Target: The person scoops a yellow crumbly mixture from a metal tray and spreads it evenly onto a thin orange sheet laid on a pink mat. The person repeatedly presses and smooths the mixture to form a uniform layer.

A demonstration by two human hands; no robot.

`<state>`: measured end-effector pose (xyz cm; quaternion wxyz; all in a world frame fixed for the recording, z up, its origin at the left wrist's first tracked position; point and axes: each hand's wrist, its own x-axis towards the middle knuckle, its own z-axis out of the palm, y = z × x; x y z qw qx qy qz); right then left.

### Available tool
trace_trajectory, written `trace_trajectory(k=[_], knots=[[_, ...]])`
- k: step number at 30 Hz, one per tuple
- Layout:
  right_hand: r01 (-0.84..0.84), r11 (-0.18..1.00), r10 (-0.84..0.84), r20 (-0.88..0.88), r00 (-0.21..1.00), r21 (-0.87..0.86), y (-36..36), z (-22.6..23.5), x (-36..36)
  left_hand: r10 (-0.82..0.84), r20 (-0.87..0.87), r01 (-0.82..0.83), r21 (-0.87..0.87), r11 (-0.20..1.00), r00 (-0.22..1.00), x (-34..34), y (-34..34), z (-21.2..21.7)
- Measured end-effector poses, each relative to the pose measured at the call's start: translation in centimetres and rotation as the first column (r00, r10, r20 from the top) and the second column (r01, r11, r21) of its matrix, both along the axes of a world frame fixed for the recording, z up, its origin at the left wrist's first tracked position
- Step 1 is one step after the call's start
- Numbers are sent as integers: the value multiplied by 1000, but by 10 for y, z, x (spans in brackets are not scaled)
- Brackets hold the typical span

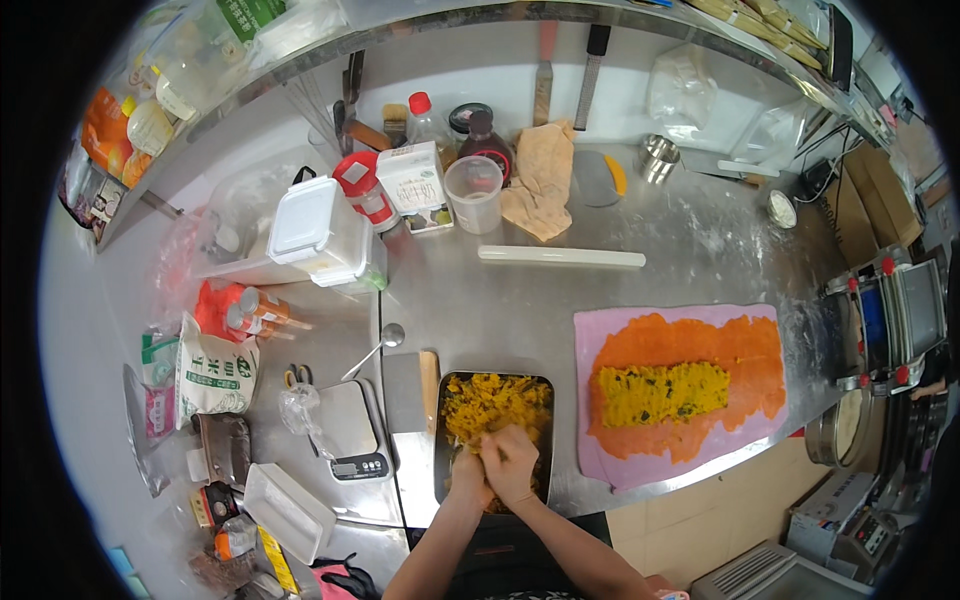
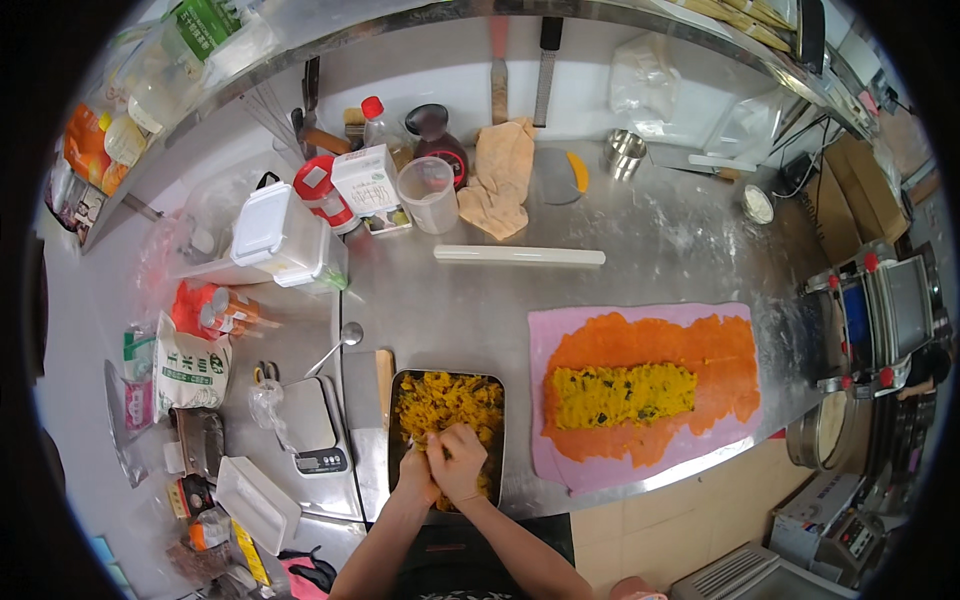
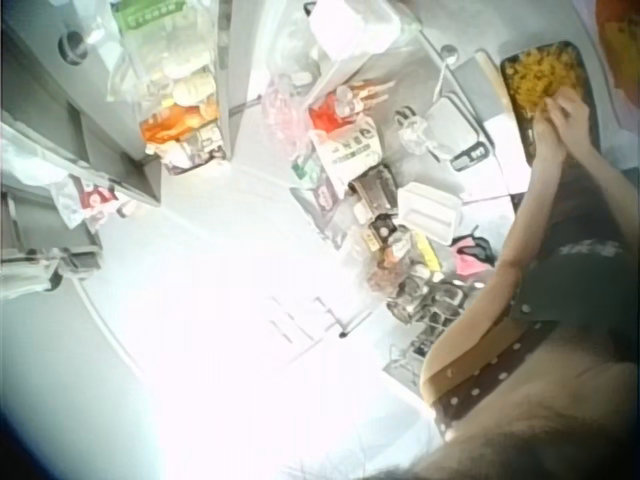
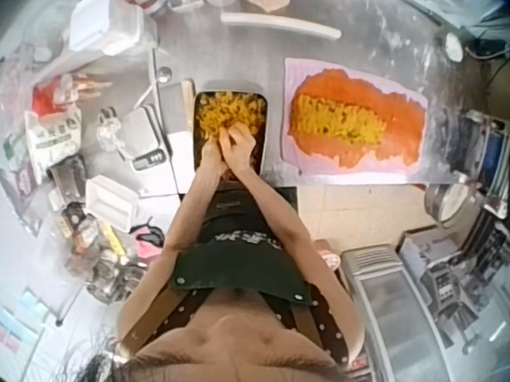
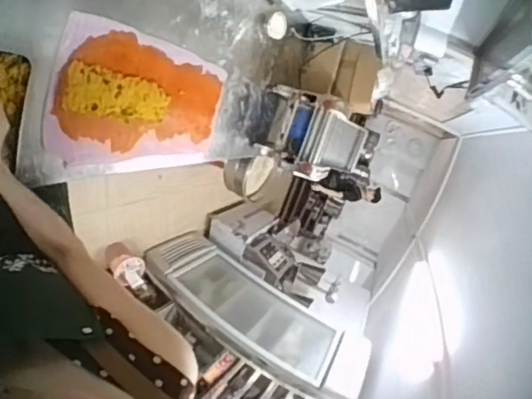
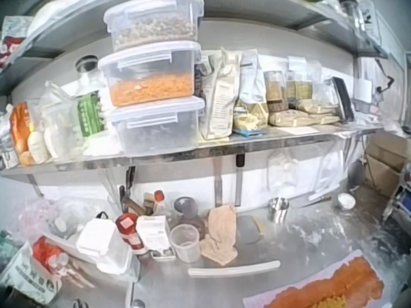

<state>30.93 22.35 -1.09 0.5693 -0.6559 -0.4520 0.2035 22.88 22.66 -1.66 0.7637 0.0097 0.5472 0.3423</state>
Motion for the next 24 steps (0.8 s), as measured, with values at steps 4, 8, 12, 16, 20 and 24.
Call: trace_trajectory(k=[4,8,12,16,20,24], knots=[[-89,937,-149,-620,770,-336,7,19,17,50,22,-46,-149,988,998,3,14,38],[-163,905,-145,-646,749,-392,8,40,14,152,264,-126,-114,985,952,-7,9,28],[-153,931,136,-73,988,-333,-6,43,13,63,336,-48,-52,997,940,-9,3,19],[-216,965,246,236,940,-146,-11,51,9,103,615,-45,-109,993,782,-15,5,12],[-232,960,270,305,913,-154,-20,49,1,-74,404,40,94,995,912,-11,-8,7],[-138,980,160,149,976,-146,-24,37,12,-45,260,61,-54,997,965,0,-11,22]])
